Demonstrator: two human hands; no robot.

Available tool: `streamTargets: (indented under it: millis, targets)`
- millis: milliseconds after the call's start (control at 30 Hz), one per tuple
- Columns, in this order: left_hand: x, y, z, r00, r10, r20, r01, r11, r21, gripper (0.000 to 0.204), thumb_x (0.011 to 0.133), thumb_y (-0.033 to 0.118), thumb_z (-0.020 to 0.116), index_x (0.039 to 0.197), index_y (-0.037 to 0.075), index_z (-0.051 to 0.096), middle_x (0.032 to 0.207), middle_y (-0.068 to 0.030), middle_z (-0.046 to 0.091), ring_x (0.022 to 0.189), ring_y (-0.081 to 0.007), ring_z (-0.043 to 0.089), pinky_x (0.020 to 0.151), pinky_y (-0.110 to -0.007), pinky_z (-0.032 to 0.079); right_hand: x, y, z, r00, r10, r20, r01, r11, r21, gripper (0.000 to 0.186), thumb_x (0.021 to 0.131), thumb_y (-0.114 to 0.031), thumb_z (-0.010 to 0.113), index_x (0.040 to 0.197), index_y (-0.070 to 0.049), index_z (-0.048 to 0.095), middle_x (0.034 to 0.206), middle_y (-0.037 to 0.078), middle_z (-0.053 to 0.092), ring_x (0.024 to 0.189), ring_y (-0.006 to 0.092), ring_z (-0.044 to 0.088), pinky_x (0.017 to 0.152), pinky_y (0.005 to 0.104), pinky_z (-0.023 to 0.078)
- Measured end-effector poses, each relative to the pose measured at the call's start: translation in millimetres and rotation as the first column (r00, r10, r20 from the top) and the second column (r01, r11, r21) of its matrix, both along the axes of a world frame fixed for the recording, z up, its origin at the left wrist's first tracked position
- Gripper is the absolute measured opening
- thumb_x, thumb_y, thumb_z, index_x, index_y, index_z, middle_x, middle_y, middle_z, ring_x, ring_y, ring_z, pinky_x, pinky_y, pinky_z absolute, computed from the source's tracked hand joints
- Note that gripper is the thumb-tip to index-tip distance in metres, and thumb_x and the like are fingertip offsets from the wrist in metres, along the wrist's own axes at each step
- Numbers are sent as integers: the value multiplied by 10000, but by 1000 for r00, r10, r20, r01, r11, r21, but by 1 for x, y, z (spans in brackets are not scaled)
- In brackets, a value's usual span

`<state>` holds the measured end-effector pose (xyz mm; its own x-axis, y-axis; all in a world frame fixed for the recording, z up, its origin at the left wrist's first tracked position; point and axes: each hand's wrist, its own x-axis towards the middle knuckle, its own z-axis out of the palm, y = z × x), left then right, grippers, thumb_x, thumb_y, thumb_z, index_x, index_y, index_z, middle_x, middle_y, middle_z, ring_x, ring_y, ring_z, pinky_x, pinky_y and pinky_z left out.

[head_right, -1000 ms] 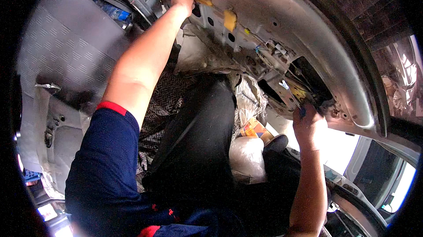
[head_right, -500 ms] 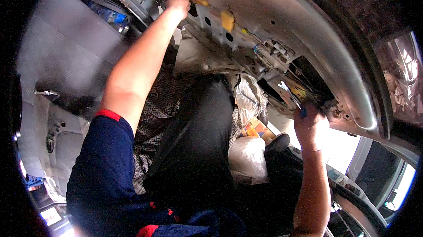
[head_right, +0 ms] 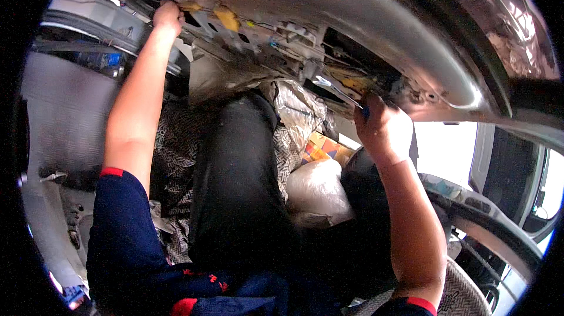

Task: The person removes a plastic liner from the inside of a car door and works on the internal locking or handle mechanisms using a small blue-handled tool and by hand.

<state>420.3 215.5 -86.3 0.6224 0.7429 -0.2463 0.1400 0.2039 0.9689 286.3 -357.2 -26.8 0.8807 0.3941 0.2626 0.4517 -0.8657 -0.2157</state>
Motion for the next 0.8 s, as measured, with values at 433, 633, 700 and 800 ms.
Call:
streamTargets:
  millis: [433, 633, 700, 800]
  targets:
    - [10, 20, -5, 997, -21, 77, 27, 997, -73, 86, 969, 237, 493, 982, 164, 534, 781, -34, 536, 617, -186, 514, 497, -342, 353, -4, -3, -8, 996, -87, -20, 88, 996, 25, 174, 847, -250, 707, 890, -93, 645, 798, 161, 695, 733, 367, 693, 642, 454, 567]
    - [14, 74, -42, 990, -66, 127, 53, 993, 106, 302, 841, 116, 591, 1142, 104, 576, 1035, -54, 603, 921, -176, 571, 718, -365, 495, -3, 6, -1, 998, -30, -56, 31, 999, 22, 196, 873, -264, 683, 942, -85, 643, 831, 175, 695, 763, 367, 697, 667, 464, 569]
    - [22, 60, -46, 984, -85, 160, 62, 988, 141, 154, 944, 218, 522, 1084, 163, 558, 1000, -9, 592, 826, -175, 524, 710, -346, 428, -4, 6, 1, 997, -64, -44, 65, 998, 13, 173, 848, -240, 714, 930, -93, 673, 809, 165, 704, 745, 365, 704, 661, 455, 570]
    - [18, 50, -38, 988, -69, 137, 64, 997, 45, 110, 984, 249, 490, 1057, 193, 550, 971, 11, 578, 780, -173, 498, 688, -343, 402, -6, 9, -4, 988, -148, -33, 146, 989, -38, 193, 854, -253, 710, 928, -83, 660, 833, 170, 703, 754, 369, 701, 666, 461, 569]
